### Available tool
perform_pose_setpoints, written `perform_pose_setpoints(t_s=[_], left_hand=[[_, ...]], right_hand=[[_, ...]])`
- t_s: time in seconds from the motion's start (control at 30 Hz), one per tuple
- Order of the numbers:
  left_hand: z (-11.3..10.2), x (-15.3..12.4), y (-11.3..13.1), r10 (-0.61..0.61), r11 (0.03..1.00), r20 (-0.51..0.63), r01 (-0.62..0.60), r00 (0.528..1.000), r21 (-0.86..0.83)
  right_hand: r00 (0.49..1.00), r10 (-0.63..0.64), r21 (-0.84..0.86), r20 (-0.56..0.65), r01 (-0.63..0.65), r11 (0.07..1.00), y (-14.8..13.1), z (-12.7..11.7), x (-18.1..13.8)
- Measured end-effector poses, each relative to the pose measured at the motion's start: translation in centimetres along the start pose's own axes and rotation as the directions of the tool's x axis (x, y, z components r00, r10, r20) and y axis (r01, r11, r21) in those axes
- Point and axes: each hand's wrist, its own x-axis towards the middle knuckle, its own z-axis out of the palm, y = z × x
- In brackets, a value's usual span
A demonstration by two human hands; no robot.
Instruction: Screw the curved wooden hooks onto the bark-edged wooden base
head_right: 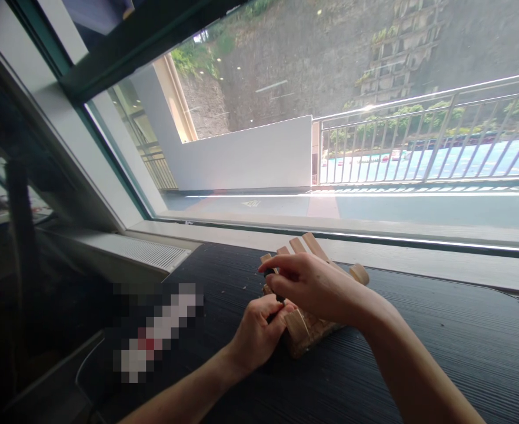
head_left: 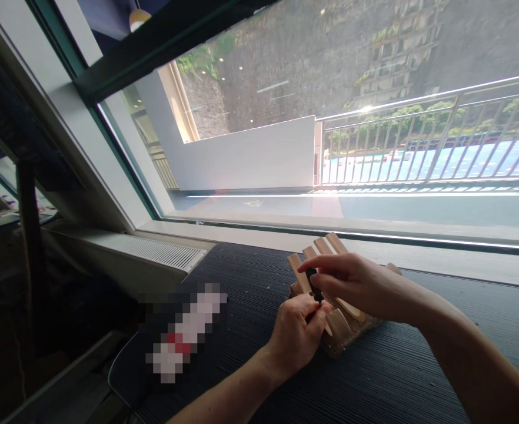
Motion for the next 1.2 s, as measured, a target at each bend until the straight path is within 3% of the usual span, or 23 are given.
perform_pose_setpoints(t_s=[0.27,0.57,0.87,1.2], left_hand=[[0.0,-0.1,0.1,-0.004,1.0,-0.01,0.004,1.0,0.023],[0.2,-0.2,0.1,-0.013,1.0,-0.015,0.013,1.0,-0.003],[0.2,-0.2,-0.3,-0.02,1.0,-0.033,0.02,0.999,0.006],[0.0,0.0,0.1,0.009,1.0,-0.019,-0.01,1.0,-0.017]], right_hand=[[0.994,-0.041,0.171,0.104,0.023,0.985,-0.4,-0.7,-0.3],[0.986,-0.077,0.218,0.151,0.043,0.975,-0.4,-0.8,0.0],[0.997,-0.066,0.121,0.042,0.061,0.991,0.5,0.2,0.1],[0.994,-0.037,0.091,0.104,0.028,0.995,-0.4,-0.2,-0.5]])
